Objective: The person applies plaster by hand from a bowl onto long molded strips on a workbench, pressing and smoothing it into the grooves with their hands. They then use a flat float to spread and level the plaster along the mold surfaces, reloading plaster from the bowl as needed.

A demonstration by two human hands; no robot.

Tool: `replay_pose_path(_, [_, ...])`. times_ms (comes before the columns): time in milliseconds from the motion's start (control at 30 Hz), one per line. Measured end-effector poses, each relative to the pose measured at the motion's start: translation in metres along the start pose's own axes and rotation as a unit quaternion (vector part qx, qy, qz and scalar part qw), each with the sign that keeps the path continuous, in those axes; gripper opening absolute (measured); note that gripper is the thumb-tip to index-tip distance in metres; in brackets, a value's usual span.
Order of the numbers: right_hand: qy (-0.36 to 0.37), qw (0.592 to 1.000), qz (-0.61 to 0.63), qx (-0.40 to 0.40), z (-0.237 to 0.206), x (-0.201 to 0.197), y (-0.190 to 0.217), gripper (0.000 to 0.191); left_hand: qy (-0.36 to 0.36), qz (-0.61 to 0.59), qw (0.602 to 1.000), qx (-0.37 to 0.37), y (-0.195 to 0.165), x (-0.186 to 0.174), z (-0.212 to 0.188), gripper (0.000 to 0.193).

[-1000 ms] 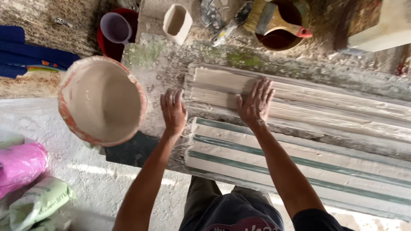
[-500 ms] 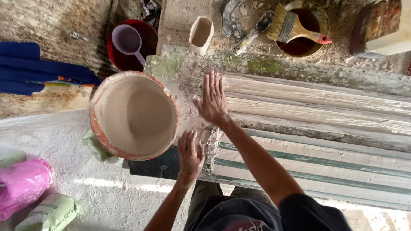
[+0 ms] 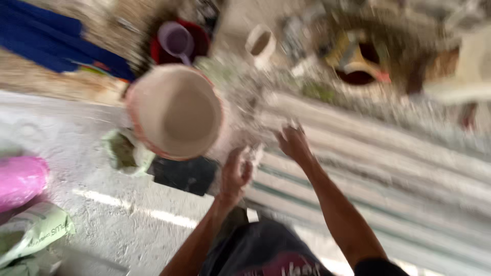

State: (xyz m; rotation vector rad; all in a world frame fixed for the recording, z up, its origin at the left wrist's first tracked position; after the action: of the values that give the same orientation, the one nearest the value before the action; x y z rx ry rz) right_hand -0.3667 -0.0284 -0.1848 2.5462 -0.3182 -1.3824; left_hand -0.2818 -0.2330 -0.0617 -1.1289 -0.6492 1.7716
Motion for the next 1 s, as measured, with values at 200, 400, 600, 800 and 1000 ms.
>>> replay_pose_path(200, [-0.341,0.889,0.272,-0.142,-0.049,-0.100,0.083,0.036,-0.125,0.076,0.989,0.020,0.043,-0.109,0.069,0.025])
replay_pose_path(400, [-0.299,0.878,0.332,-0.169,-0.063,-0.140,0.230,0.031,-0.313,-0.090,0.944,-0.047,0.177,-0.306,0.204,0.018])
replay_pose_path(600, [-0.258,0.892,0.363,-0.082,-0.042,-0.117,0.320,0.032,-0.405,-0.042,0.907,0.110,0.258,-0.453,0.357,0.015])
replay_pose_path(800, [-0.295,0.898,0.314,-0.086,-0.042,-0.083,0.334,0.030,-0.451,0.193,0.867,0.091,0.277,-0.497,0.427,0.024])
replay_pose_path(1000, [-0.308,0.904,0.296,-0.025,-0.046,-0.069,0.312,0.028,-0.429,0.004,0.898,0.097,0.292,-0.490,0.445,0.013])
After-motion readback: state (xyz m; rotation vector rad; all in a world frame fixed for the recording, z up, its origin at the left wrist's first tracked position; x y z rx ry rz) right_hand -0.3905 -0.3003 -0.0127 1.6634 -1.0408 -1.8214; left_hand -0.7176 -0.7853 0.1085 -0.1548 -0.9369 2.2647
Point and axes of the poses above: each hand's wrist, its own z-axis towards the middle knuckle, its own x-axis out of the palm, y = z × x, the point moved 8 cm from there along z, towards the middle knuckle, and after that the axes turned 7 degrees about x, right-handed, at the moved point
